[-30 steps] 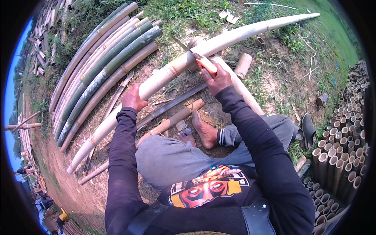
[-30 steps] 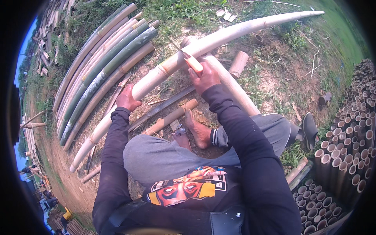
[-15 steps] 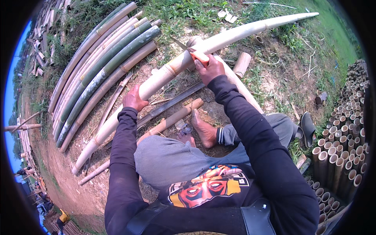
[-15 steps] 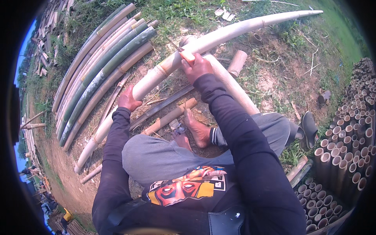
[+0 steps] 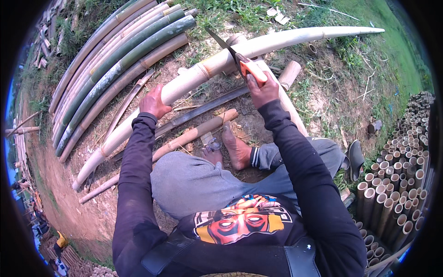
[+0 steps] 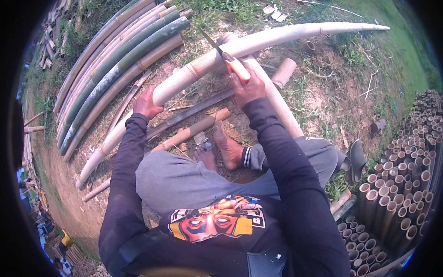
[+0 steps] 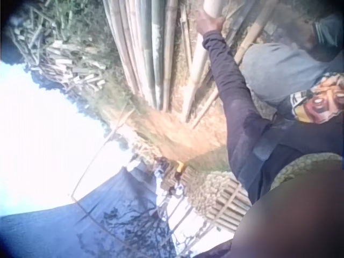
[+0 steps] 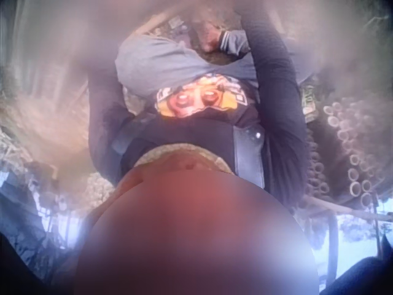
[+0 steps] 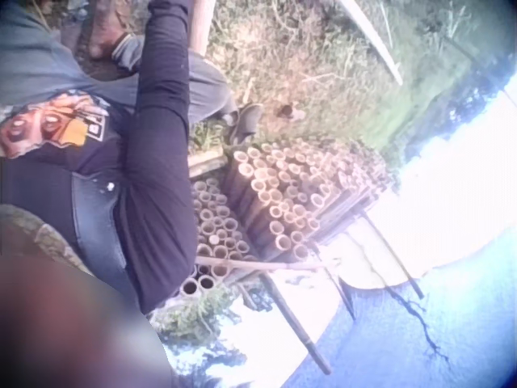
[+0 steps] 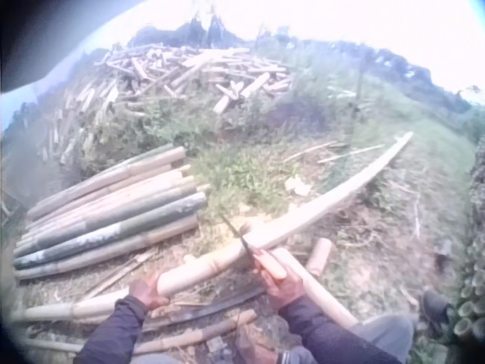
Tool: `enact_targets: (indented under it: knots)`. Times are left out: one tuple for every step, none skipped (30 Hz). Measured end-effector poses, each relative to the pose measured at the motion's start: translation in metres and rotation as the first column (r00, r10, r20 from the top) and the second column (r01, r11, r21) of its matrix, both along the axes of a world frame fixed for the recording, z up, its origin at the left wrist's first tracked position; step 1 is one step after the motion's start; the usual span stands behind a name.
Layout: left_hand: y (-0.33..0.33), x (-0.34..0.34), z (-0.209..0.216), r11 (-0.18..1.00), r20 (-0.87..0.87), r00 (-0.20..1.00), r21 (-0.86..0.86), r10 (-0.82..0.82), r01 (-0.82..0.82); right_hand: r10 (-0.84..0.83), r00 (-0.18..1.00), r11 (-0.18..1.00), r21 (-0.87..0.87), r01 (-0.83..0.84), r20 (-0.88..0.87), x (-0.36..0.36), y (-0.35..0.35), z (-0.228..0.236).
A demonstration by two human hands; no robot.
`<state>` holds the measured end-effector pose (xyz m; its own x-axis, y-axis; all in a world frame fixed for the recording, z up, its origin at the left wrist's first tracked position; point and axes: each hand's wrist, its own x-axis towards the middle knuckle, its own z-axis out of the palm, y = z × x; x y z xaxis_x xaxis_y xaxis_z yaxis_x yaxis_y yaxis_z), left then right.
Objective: The person sits on the ground and uses a hand saw to cut long bamboo poles into shorter sections. They repeatedly position each pole, saw through it, and set the cut pieces aside. The work area contains many stacked bamboo poles and cut segments.
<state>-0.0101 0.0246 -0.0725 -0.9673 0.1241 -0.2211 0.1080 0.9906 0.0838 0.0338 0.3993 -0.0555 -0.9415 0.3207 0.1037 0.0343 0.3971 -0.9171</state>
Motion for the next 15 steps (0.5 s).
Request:
enact_targets:
  knots:
    - [0.002,0.0,0.002,1.0,-0.02,1.0,0.003,-0.002,0.003,0.04,0.999,0.998,0.05,-0.038,-0.034,-0.019,-0.004,-0.007]
    - [0.001,0.0,0.005,1.0,0.007,1.0,-0.01,0.009,-0.009,0.065,0.996,0.993,0.102,-0.058,-0.062,-0.029,-0.004,-0.013]
    - [0.002,-0.001,0.006,0.999,0.034,0.999,-0.037,0.034,-0.032,0.063,0.998,0.995,0.077,-0.061,-0.018,-0.016,0.0,-0.017]
    - [0.002,-0.002,0.006,1.0,0.001,1.0,-0.021,0.006,-0.006,0.096,0.993,0.993,0.069,-0.091,-0.07,0.007,0.007,-0.017]
    - [0.001,-0.004,0.006,1.0,0.002,1.0,-0.013,0.008,-0.008,0.084,0.988,0.995,0.065,-0.076,-0.133,0.047,0.017,-0.016]
    - [0.0,-0.002,0.003,1.0,0.03,0.999,-0.006,0.017,-0.017,0.077,0.992,0.995,0.069,-0.071,-0.099,0.092,0.031,-0.011]
    - [-0.001,-0.003,0.001,0.999,0.027,0.999,-0.01,0.037,-0.036,0.063,0.992,0.996,0.073,-0.055,-0.107,0.137,0.043,-0.005]
    - [-0.002,-0.003,-0.001,1.0,0.05,0.998,0.01,0.029,-0.029,0.019,0.999,0.989,-0.145,-0.026,-0.049,0.177,0.049,0.003]
    - [-0.003,-0.003,-0.003,1.0,0.035,0.999,0.001,0.024,-0.024,0.031,0.997,0.992,-0.117,-0.039,-0.065,0.198,0.054,0.009]
    - [-0.004,-0.003,-0.004,1.0,0.013,1.0,-0.011,0.017,-0.017,0.016,0.998,0.995,-0.097,-0.022,-0.063,0.208,0.055,0.014]
    - [-0.004,-0.003,-0.004,1.0,-0.009,1.0,-0.008,-0.002,0.002,-0.002,0.992,0.995,-0.096,-0.01,-0.125,0.204,0.053,0.018]
    - [-0.004,-0.003,-0.004,1.0,0.01,1.0,-0.001,0.009,-0.009,0.003,0.999,0.993,-0.12,-0.009,-0.054,0.181,0.047,0.013]
    - [-0.004,-0.003,-0.004,1.0,0.028,0.999,0.0,0.018,-0.018,-0.01,1.0,0.987,-0.163,0.01,0.001,0.144,0.037,0.004]
    - [-0.003,-0.004,-0.003,1.0,0.023,1.0,0.005,0.017,-0.017,-0.048,0.997,0.983,-0.172,0.058,0.059,0.104,0.025,-0.009]
    - [-0.003,-0.004,-0.002,1.0,0.029,0.999,0.016,0.015,-0.016,0.017,0.999,0.999,-0.031,-0.018,-0.041,0.066,0.018,-0.021]
